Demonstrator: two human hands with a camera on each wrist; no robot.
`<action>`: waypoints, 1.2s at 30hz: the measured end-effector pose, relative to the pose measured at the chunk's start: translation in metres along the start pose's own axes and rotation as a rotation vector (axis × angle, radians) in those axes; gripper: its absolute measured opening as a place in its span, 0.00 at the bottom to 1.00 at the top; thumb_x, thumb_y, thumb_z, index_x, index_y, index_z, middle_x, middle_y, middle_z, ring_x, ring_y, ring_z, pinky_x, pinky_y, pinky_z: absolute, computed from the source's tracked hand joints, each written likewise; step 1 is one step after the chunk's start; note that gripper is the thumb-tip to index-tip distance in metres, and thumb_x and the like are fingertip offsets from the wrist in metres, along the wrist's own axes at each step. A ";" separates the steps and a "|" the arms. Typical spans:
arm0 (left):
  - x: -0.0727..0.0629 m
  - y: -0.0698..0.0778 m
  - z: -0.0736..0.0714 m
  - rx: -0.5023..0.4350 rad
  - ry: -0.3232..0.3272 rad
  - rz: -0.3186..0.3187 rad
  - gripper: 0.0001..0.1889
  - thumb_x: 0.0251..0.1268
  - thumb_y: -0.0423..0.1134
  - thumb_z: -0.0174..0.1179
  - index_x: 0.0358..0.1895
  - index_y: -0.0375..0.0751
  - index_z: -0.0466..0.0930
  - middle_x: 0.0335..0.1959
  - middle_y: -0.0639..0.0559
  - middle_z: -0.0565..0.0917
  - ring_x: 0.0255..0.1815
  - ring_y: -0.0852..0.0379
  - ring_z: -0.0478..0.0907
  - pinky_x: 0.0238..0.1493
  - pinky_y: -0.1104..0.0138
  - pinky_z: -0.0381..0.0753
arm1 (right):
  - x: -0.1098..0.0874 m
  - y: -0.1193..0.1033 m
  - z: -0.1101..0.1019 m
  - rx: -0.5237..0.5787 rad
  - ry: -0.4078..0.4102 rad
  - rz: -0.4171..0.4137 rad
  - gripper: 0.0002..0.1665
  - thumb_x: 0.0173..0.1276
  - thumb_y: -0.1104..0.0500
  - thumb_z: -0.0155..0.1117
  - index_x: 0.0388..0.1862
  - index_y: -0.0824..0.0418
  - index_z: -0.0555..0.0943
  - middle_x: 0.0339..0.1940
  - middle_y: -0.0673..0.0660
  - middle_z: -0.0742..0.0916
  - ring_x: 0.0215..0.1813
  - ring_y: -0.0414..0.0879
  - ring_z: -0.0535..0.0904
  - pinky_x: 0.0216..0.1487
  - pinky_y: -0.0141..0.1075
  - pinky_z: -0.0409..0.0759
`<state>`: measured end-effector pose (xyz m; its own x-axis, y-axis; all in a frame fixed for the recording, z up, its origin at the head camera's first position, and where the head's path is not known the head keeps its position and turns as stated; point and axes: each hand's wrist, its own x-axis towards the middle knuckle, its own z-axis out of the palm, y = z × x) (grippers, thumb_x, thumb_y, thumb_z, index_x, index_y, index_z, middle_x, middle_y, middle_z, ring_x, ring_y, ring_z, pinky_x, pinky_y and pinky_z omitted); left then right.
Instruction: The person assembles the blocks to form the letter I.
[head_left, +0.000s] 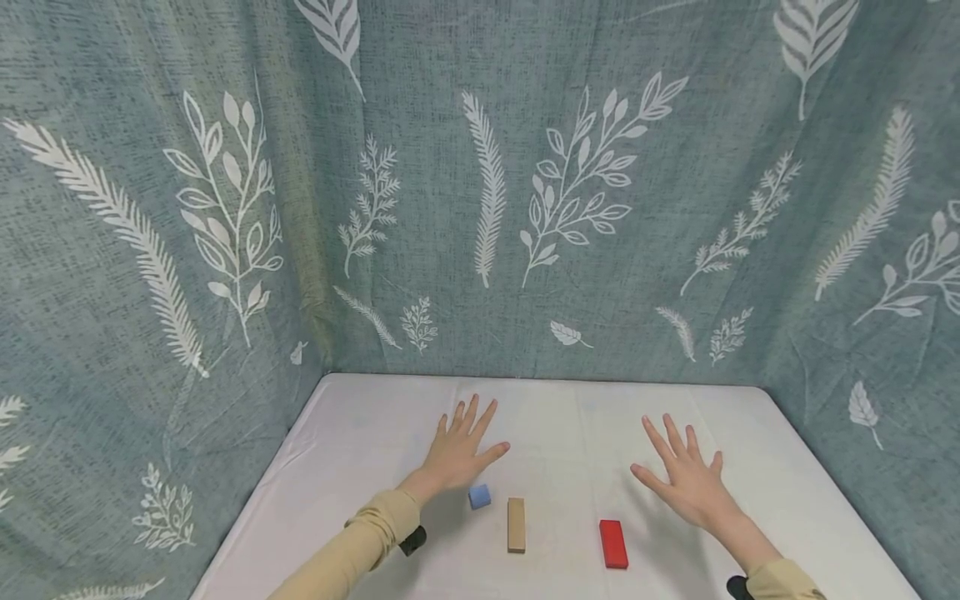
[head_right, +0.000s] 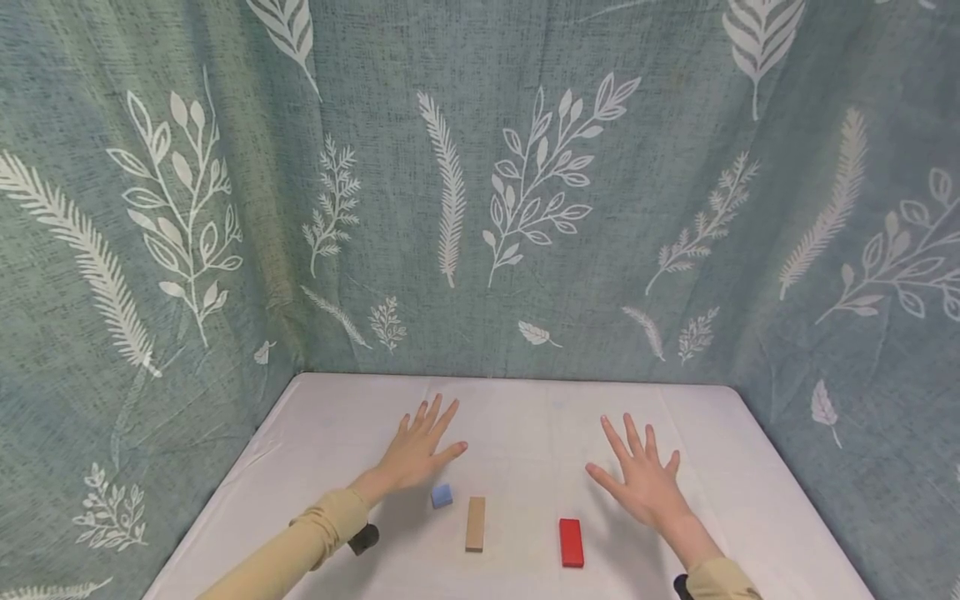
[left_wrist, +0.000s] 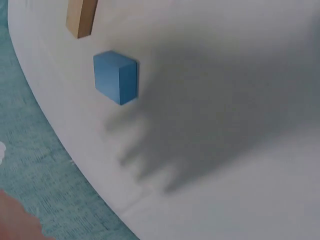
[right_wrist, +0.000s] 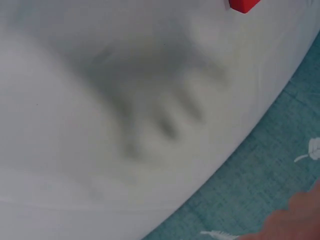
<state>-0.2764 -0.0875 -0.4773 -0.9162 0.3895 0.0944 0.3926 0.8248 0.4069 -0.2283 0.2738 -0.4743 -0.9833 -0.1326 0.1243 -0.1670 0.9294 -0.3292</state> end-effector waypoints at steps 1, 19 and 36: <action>0.000 0.001 0.001 -0.015 0.001 0.007 0.40 0.68 0.65 0.41 0.76 0.51 0.43 0.78 0.41 0.41 0.77 0.37 0.38 0.75 0.36 0.40 | -0.001 0.000 0.001 0.005 0.001 -0.005 0.49 0.64 0.29 0.50 0.77 0.44 0.46 0.77 0.66 0.53 0.73 0.77 0.44 0.56 0.85 0.38; -0.016 0.023 0.018 -0.173 -0.132 0.085 0.42 0.66 0.63 0.49 0.75 0.43 0.48 0.77 0.42 0.47 0.78 0.42 0.46 0.77 0.46 0.52 | -0.013 -0.005 0.011 0.186 -0.114 -0.044 0.48 0.65 0.32 0.53 0.77 0.46 0.48 0.78 0.62 0.54 0.76 0.70 0.44 0.61 0.81 0.41; -0.034 0.033 0.032 -0.426 -0.204 0.077 0.43 0.63 0.59 0.55 0.73 0.34 0.53 0.74 0.36 0.57 0.74 0.38 0.56 0.73 0.43 0.60 | -0.018 -0.008 0.023 0.403 -0.267 0.007 0.50 0.66 0.40 0.58 0.77 0.57 0.47 0.77 0.64 0.57 0.74 0.66 0.55 0.70 0.65 0.62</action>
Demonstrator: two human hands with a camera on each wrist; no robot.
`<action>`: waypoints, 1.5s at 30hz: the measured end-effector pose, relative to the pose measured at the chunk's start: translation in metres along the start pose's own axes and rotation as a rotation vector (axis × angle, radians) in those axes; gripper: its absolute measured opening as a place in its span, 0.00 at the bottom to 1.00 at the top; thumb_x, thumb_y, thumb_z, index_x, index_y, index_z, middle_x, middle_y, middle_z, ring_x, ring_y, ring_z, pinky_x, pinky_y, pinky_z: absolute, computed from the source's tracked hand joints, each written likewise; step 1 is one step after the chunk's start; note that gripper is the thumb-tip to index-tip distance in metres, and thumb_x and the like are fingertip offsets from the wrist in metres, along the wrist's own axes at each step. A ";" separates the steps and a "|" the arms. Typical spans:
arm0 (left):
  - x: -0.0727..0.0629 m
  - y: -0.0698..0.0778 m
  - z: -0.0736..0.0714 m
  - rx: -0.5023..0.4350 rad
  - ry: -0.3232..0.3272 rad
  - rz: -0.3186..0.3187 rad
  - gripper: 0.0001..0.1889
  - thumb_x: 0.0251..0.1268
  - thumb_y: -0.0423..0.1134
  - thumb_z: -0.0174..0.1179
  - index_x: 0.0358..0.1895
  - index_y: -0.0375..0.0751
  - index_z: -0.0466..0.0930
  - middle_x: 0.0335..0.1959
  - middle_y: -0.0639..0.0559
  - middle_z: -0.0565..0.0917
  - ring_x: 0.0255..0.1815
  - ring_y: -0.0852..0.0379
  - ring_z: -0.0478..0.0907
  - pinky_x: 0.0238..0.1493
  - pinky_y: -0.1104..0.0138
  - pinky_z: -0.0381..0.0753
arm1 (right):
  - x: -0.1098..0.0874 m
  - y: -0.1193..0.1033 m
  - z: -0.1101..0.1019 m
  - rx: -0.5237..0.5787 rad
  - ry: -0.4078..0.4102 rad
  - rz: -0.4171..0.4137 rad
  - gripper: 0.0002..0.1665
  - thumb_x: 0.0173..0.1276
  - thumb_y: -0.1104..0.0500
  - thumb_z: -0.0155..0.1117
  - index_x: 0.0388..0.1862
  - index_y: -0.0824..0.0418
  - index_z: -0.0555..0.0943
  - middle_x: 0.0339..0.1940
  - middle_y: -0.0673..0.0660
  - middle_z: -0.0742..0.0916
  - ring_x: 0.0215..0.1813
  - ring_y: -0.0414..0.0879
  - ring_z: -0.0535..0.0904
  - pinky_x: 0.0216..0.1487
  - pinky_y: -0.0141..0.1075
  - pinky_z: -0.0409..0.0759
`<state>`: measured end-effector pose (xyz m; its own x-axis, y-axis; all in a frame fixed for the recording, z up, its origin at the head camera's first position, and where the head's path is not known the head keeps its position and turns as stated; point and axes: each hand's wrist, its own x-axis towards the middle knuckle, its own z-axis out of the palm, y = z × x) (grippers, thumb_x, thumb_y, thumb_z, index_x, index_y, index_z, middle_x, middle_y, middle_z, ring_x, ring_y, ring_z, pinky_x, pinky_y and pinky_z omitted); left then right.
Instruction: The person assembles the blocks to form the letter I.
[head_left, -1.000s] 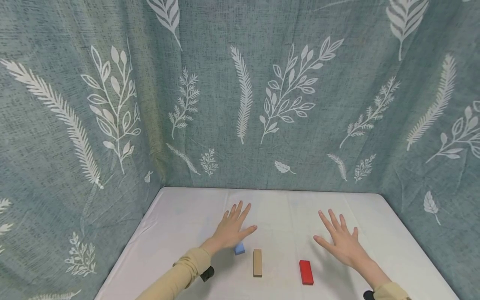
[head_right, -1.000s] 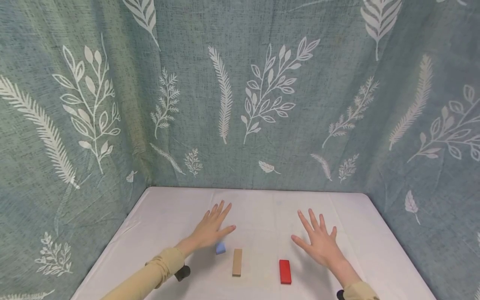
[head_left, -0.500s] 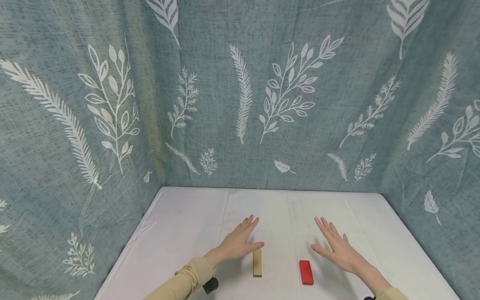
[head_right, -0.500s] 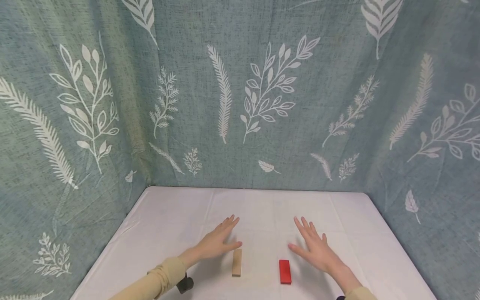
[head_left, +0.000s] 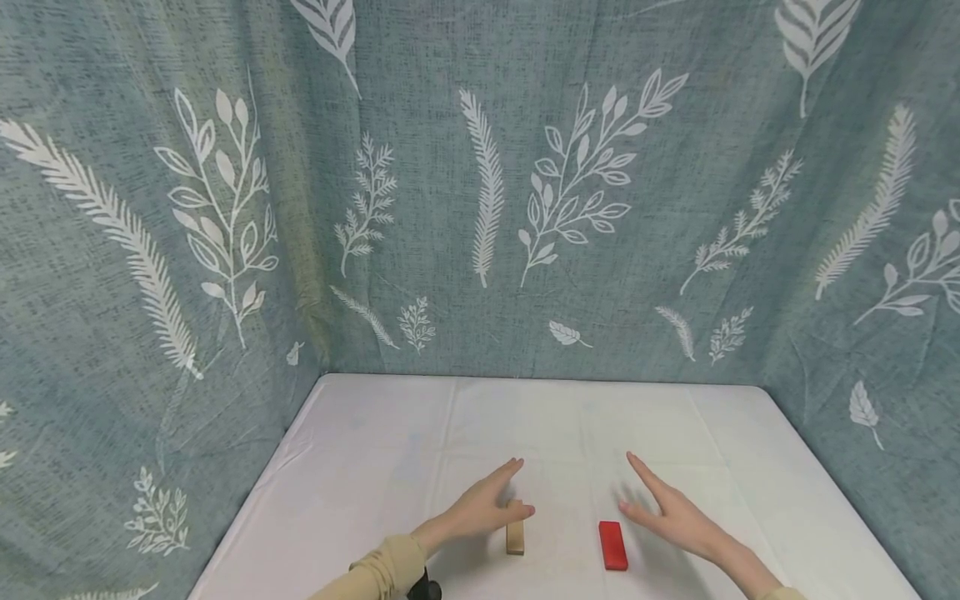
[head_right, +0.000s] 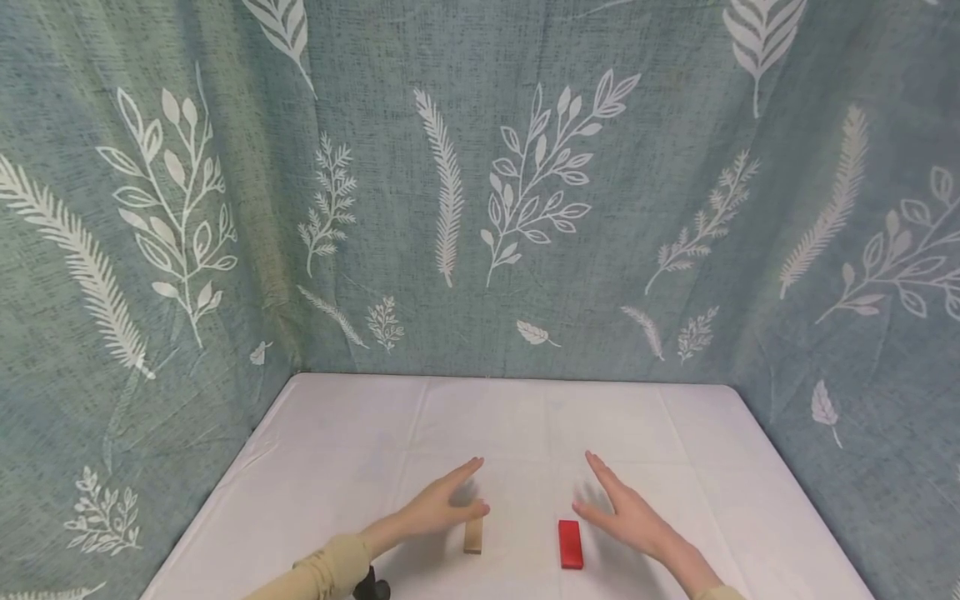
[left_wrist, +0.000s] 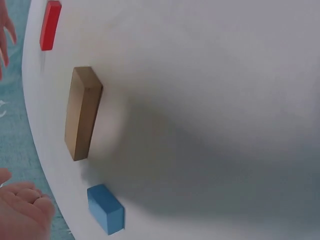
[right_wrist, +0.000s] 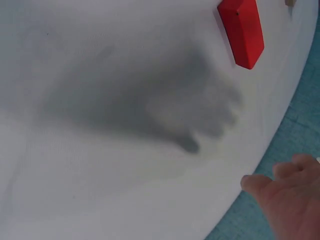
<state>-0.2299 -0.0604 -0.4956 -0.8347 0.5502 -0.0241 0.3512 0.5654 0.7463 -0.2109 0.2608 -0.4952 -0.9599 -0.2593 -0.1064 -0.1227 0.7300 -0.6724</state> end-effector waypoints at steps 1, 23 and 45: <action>-0.001 0.000 0.001 -0.002 -0.004 0.002 0.44 0.63 0.59 0.55 0.73 0.33 0.53 0.74 0.36 0.57 0.73 0.38 0.57 0.73 0.43 0.60 | 0.000 0.000 0.001 0.004 -0.002 0.009 0.50 0.66 0.40 0.59 0.77 0.57 0.48 0.77 0.64 0.58 0.74 0.66 0.56 0.69 0.65 0.62; -0.014 -0.015 0.019 -0.081 -0.040 -0.008 0.39 0.62 0.48 0.61 0.69 0.28 0.57 0.69 0.33 0.65 0.70 0.36 0.61 0.70 0.42 0.63 | -0.006 0.011 0.017 0.047 -0.139 -0.113 0.42 0.64 0.45 0.63 0.68 0.70 0.65 0.66 0.69 0.73 0.64 0.70 0.70 0.60 0.60 0.75; -0.016 -0.038 0.030 -0.097 0.003 -0.012 0.45 0.52 0.48 0.70 0.69 0.29 0.58 0.69 0.36 0.65 0.71 0.37 0.61 0.73 0.48 0.62 | -0.009 0.018 0.045 0.072 -0.159 0.143 0.49 0.49 0.42 0.74 0.67 0.63 0.69 0.65 0.62 0.76 0.65 0.62 0.70 0.62 0.61 0.74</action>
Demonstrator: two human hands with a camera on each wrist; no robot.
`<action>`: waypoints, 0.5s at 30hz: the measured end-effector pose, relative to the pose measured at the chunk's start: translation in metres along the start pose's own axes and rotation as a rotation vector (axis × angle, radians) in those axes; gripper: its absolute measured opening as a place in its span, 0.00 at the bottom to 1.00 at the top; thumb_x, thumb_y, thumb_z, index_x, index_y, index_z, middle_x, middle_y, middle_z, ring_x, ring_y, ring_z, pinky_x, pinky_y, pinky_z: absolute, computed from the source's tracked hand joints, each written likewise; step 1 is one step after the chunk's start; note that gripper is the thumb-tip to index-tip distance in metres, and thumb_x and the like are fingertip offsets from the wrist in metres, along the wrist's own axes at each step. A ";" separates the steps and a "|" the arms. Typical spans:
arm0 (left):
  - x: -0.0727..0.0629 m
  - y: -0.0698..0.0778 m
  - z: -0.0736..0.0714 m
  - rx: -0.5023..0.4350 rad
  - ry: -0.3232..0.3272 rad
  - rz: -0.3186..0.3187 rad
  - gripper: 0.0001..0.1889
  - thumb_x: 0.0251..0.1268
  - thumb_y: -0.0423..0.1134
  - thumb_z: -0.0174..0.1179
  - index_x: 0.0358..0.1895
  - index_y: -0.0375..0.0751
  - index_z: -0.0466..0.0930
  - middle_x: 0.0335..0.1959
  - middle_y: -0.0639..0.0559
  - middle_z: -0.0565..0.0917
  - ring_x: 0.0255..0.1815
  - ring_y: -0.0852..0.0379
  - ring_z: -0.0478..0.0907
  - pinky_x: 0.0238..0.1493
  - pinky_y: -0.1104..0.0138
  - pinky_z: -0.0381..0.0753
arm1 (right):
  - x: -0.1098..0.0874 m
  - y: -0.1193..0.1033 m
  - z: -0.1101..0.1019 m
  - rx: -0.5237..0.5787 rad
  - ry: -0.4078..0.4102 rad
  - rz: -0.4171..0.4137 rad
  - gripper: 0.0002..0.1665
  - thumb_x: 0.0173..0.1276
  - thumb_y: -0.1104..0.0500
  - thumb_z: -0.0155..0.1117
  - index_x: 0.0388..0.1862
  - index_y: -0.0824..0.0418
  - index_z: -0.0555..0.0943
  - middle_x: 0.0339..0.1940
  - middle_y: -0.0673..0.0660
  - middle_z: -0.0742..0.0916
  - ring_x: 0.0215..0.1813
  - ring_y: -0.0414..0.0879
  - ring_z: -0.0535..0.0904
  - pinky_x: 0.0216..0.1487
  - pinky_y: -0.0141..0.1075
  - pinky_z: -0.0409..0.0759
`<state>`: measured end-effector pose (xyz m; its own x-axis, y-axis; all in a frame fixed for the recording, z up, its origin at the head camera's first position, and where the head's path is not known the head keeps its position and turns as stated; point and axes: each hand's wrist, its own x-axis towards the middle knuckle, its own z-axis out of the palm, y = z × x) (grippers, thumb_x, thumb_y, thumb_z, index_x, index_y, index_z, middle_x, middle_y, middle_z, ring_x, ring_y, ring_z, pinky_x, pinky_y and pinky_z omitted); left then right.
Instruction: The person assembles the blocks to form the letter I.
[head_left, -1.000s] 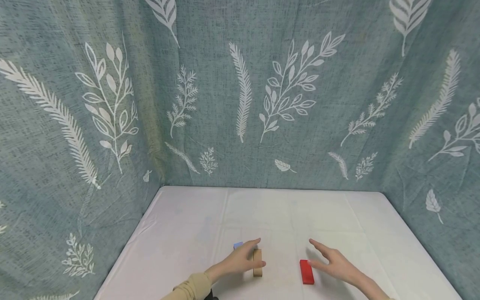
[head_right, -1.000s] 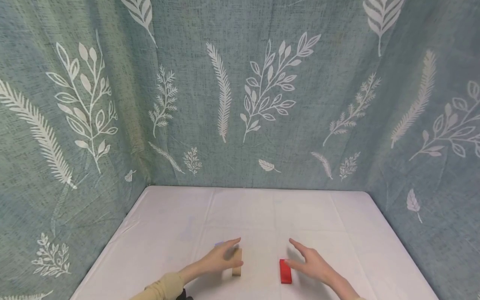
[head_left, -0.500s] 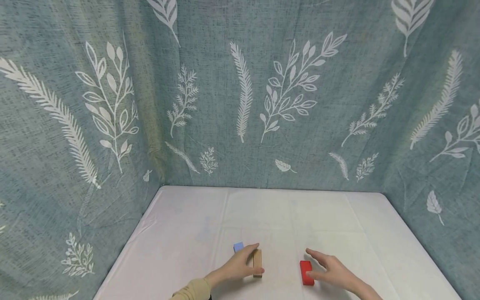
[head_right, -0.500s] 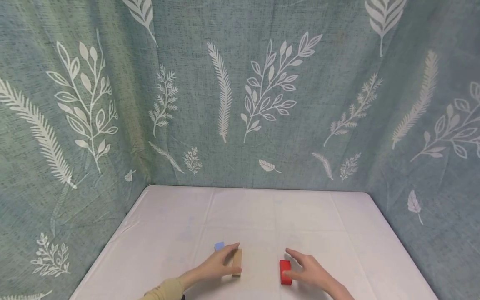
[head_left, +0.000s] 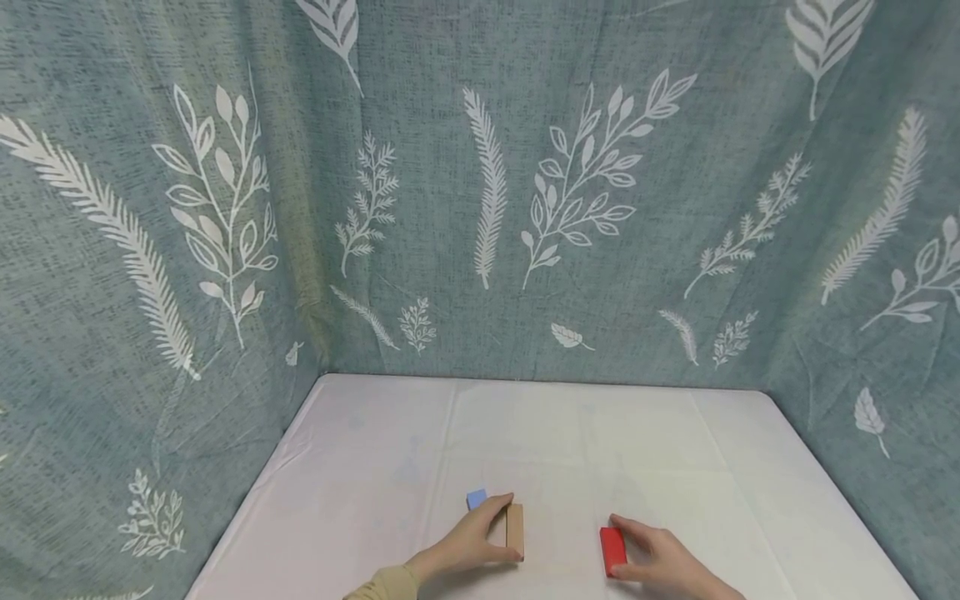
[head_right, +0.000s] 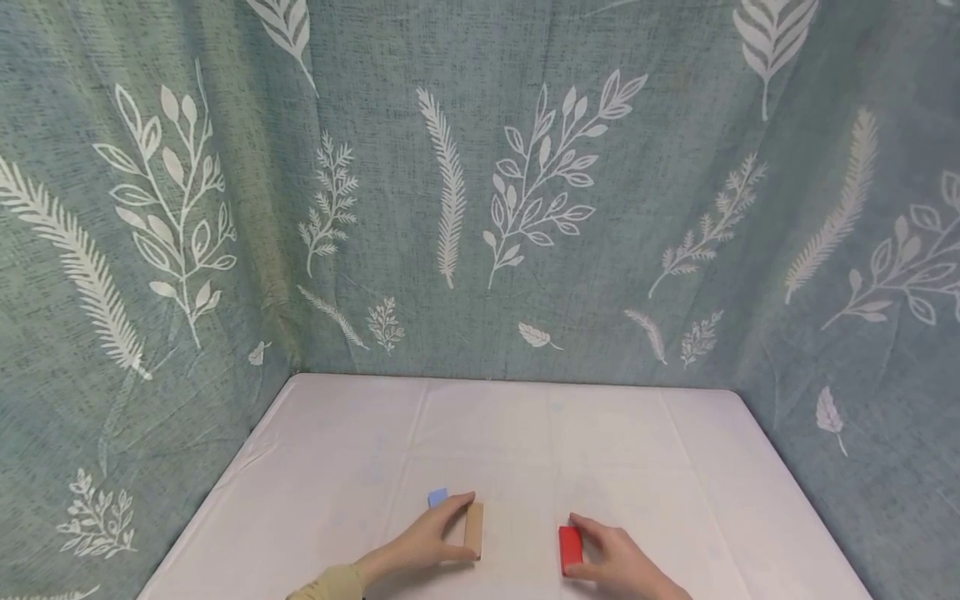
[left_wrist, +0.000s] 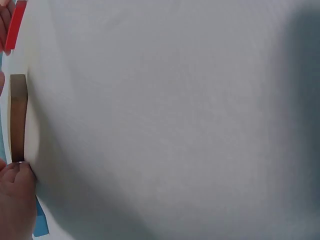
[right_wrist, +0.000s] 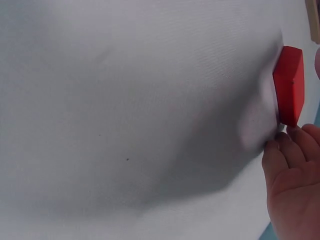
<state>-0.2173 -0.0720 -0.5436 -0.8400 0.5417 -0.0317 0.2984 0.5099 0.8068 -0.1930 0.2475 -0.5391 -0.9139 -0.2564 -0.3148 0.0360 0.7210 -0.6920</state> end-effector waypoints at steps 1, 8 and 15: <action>0.000 -0.001 0.000 0.002 0.001 0.008 0.45 0.52 0.48 0.70 0.69 0.29 0.58 0.69 0.36 0.65 0.70 0.38 0.62 0.73 0.49 0.63 | 0.001 0.001 0.001 0.013 -0.002 0.017 0.50 0.49 0.41 0.74 0.67 0.62 0.69 0.65 0.63 0.76 0.65 0.62 0.69 0.62 0.61 0.74; 0.000 -0.009 -0.002 -0.026 0.002 0.079 0.43 0.50 0.42 0.72 0.67 0.27 0.61 0.67 0.36 0.68 0.68 0.39 0.64 0.71 0.62 0.70 | 0.001 0.007 0.004 0.025 -0.010 0.013 0.50 0.47 0.45 0.76 0.68 0.60 0.68 0.66 0.65 0.75 0.67 0.66 0.67 0.63 0.64 0.71; -0.001 -0.009 -0.006 -0.004 -0.021 0.082 0.44 0.47 0.41 0.73 0.67 0.30 0.62 0.68 0.38 0.67 0.69 0.40 0.64 0.73 0.66 0.66 | 0.001 0.008 0.006 0.037 0.008 0.016 0.46 0.47 0.54 0.77 0.67 0.58 0.70 0.64 0.63 0.77 0.64 0.63 0.71 0.61 0.63 0.74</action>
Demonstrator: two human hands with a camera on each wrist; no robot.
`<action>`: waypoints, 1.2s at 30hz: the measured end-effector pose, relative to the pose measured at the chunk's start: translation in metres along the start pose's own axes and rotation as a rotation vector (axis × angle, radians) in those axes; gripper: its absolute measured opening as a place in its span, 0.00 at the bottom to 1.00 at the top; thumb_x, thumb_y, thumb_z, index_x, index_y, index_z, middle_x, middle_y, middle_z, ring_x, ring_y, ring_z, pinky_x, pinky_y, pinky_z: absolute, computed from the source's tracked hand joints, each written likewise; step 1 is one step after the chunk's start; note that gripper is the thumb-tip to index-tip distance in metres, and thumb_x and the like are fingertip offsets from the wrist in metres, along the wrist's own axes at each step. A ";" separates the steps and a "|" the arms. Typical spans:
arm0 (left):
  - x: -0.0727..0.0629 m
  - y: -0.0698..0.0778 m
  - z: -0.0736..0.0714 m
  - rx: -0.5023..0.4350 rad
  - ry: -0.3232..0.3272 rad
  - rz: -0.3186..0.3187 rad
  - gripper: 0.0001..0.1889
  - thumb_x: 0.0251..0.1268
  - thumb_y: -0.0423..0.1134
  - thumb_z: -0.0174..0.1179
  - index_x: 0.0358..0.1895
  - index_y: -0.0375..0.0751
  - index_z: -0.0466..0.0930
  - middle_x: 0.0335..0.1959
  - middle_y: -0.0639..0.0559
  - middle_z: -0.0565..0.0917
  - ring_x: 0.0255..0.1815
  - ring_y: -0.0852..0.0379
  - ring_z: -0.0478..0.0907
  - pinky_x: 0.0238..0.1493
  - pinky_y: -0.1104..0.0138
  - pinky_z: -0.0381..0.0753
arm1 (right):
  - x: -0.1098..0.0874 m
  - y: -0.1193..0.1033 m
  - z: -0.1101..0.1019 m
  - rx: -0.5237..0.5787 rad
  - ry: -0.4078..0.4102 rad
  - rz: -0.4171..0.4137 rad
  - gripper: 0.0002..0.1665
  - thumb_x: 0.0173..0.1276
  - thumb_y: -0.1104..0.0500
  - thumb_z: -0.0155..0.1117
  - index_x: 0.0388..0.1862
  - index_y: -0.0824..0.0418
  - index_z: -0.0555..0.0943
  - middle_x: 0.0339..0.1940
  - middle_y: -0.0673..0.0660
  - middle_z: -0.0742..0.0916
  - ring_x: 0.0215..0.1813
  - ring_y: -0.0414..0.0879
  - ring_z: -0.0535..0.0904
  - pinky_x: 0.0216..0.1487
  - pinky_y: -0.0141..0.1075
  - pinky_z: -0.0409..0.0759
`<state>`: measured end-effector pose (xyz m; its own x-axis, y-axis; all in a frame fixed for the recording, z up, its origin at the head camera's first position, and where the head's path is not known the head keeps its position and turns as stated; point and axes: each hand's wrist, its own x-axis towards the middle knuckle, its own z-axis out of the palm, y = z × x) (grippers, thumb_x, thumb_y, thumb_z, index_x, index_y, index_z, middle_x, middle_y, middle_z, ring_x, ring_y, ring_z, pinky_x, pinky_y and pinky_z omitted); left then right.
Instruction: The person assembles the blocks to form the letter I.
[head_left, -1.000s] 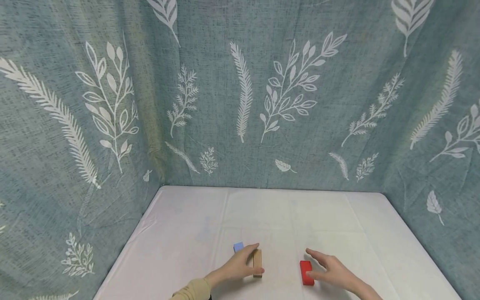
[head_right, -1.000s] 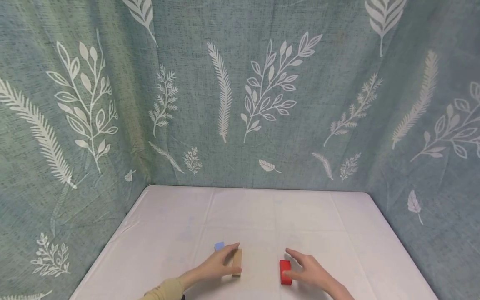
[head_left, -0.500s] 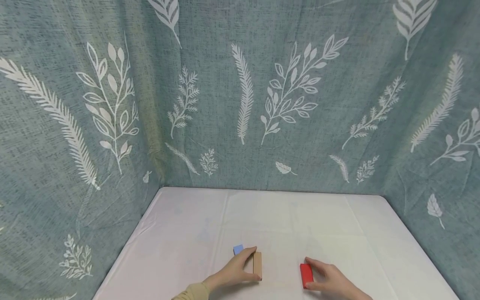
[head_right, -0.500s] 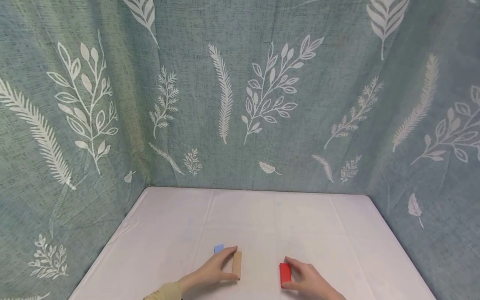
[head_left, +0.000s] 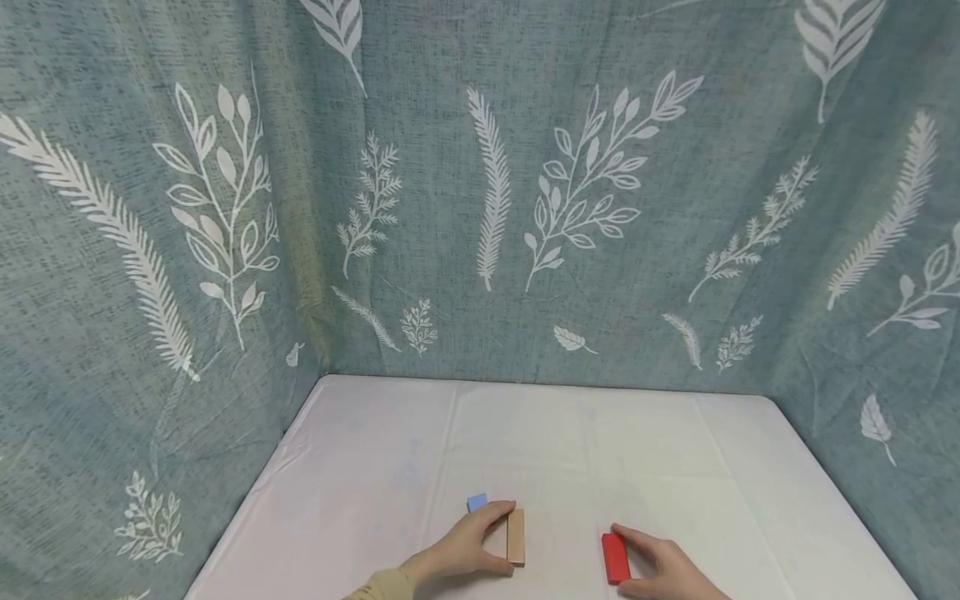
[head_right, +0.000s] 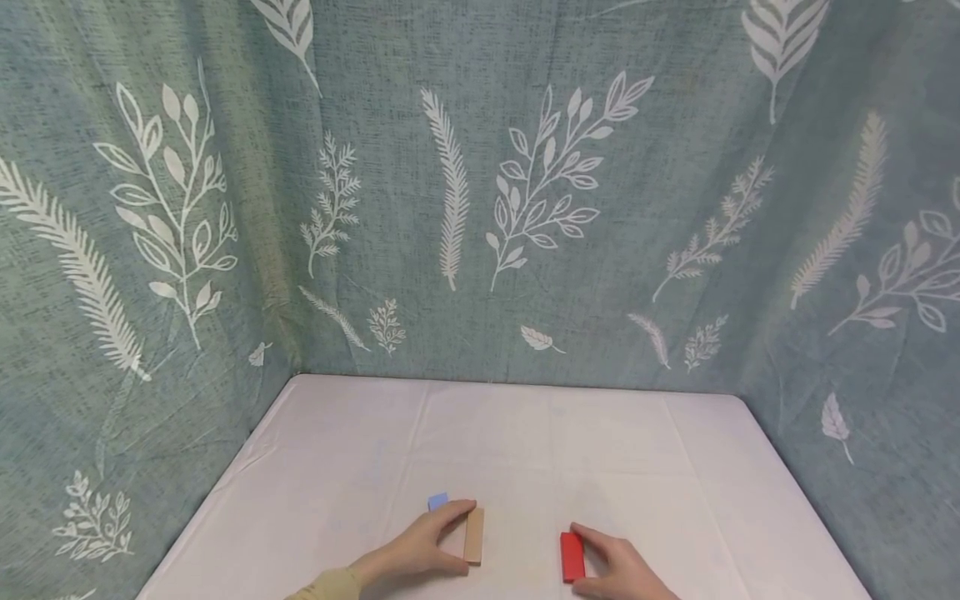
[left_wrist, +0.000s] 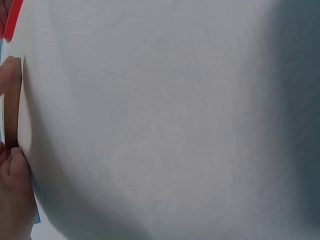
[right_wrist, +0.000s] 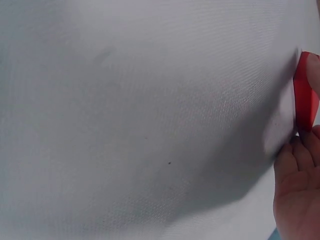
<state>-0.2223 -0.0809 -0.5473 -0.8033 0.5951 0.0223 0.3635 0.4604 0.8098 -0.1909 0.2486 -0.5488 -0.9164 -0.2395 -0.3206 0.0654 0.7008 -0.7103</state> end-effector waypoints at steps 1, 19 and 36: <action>0.000 0.001 0.000 0.006 -0.002 0.001 0.44 0.46 0.41 0.74 0.67 0.30 0.62 0.68 0.38 0.68 0.69 0.40 0.64 0.73 0.66 0.66 | 0.000 0.000 0.000 -0.003 0.001 0.000 0.46 0.47 0.54 0.77 0.67 0.58 0.70 0.63 0.63 0.77 0.64 0.63 0.70 0.60 0.63 0.74; 0.002 0.001 0.003 -0.029 0.039 0.020 0.40 0.44 0.36 0.75 0.63 0.28 0.67 0.65 0.37 0.71 0.66 0.40 0.68 0.67 0.66 0.74 | -0.002 0.005 -0.003 -0.004 -0.013 -0.029 0.43 0.49 0.54 0.77 0.65 0.59 0.72 0.63 0.64 0.77 0.64 0.66 0.70 0.60 0.63 0.74; 0.004 -0.005 0.007 -0.238 0.086 -0.006 0.40 0.39 0.26 0.74 0.61 0.23 0.67 0.63 0.31 0.71 0.65 0.36 0.68 0.65 0.62 0.74 | 0.004 0.011 -0.004 0.040 -0.005 -0.040 0.47 0.47 0.50 0.78 0.66 0.61 0.71 0.64 0.65 0.77 0.65 0.65 0.70 0.61 0.60 0.75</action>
<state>-0.2235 -0.0760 -0.5552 -0.8459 0.5301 0.0588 0.2457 0.2895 0.9251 -0.1954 0.2576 -0.5556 -0.9165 -0.2706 -0.2945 0.0443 0.6633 -0.7471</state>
